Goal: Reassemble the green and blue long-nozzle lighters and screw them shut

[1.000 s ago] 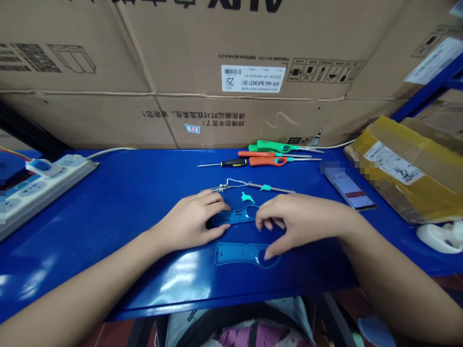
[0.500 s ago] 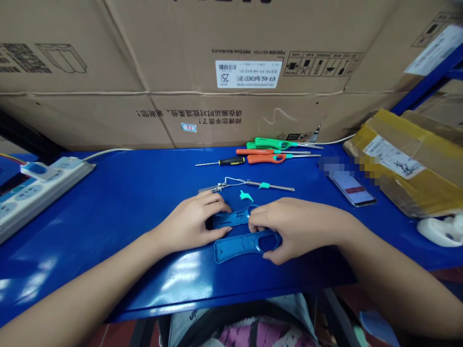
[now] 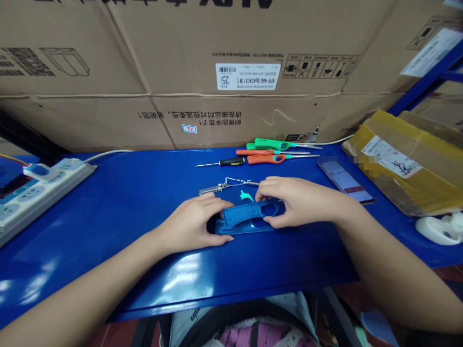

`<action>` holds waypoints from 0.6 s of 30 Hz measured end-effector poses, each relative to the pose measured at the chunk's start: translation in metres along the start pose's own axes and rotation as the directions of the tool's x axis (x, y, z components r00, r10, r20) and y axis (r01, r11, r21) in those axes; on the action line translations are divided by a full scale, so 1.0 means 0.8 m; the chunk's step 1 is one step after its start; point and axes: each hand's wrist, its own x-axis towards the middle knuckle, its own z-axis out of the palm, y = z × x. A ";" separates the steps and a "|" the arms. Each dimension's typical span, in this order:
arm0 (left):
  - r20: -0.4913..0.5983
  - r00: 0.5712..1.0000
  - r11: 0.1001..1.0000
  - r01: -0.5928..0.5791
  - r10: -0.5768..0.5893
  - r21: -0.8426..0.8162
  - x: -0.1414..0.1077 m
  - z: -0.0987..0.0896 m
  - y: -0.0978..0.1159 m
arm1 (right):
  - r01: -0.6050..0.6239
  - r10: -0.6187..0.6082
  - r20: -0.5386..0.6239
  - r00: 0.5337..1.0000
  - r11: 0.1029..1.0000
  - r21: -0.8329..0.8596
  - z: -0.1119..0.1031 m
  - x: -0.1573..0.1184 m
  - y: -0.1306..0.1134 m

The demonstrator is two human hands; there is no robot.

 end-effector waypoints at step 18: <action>0.020 0.999 1.000 0.028 -0.028 0.006 0.000 -0.003 0.000 | -0.414 0.373 -0.210 0.904 0.887 -0.204 -0.025 -0.018 0.058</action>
